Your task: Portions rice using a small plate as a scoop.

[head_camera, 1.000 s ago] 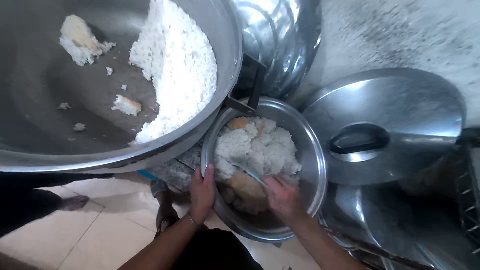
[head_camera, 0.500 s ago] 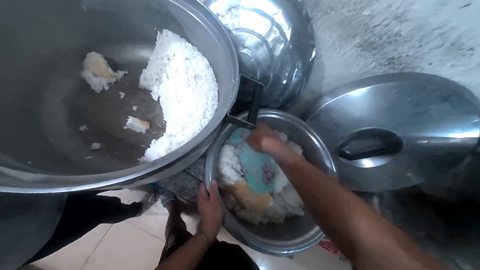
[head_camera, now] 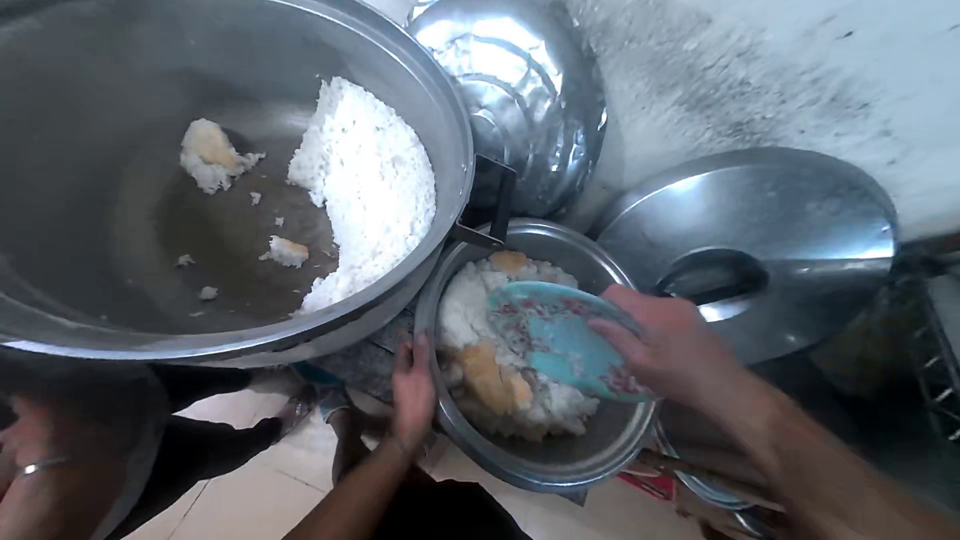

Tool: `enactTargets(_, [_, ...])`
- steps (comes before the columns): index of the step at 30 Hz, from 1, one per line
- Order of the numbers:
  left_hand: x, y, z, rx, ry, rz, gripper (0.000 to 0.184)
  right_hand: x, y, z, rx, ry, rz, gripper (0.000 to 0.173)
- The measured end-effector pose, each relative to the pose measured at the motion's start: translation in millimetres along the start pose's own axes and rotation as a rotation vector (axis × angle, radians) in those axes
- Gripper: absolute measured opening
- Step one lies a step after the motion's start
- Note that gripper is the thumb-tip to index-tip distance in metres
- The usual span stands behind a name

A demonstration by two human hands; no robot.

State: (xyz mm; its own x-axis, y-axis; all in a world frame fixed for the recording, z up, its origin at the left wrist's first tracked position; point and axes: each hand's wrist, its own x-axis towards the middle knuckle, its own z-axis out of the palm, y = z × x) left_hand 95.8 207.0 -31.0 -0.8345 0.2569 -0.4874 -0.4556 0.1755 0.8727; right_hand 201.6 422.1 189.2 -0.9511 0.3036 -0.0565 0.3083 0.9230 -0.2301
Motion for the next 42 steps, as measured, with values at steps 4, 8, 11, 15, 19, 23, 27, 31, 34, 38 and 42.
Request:
enactTargets(4, [-22,-22,8,0.037,0.037,0.036,0.044,42,-10,41,-0.009,-0.298,-0.022,0.017])
enactTargets(8, [-9,-20,11,0.066,0.092,0.014,0.044,28,-40,136,0.094,-0.32,0.113,0.034])
enactTargets(11, [6,-10,9,0.107,0.047,-0.006,0.046,-39,-54,187,0.078,-0.015,0.054,0.023])
enactTargets(15, [18,-2,2,0.136,-0.002,0.046,0.039,-55,-12,135,0.155,0.166,0.023,0.017])
enactTargets(19, [22,7,0,0.166,-0.039,-0.026,0.045,-53,23,12,0.05,0.199,0.165,0.025])
enactTargets(23, [27,8,0,0.137,-0.044,-0.017,0.047,-24,97,-15,0.063,0.024,0.4,0.014])
enactTargets(27, [18,4,-1,0.196,-0.037,-0.004,0.054,11,121,84,0.302,-0.021,0.465,0.025])
enactTargets(31, [18,6,-4,0.241,-0.043,0.001,0.059,11,52,107,0.199,-0.084,0.196,0.023])
enactTargets(34, [23,10,-1,0.208,-0.034,0.02,0.054,-32,-4,131,0.026,0.064,-0.084,0.019])
enactTargets(38, [30,8,-5,0.17,-0.058,0.024,0.047,-69,21,82,0.005,0.141,-0.151,0.018])
enactTargets(42, [26,6,-3,0.182,-0.074,0.026,0.05,-68,56,10,-0.018,0.182,-0.213,0.032])
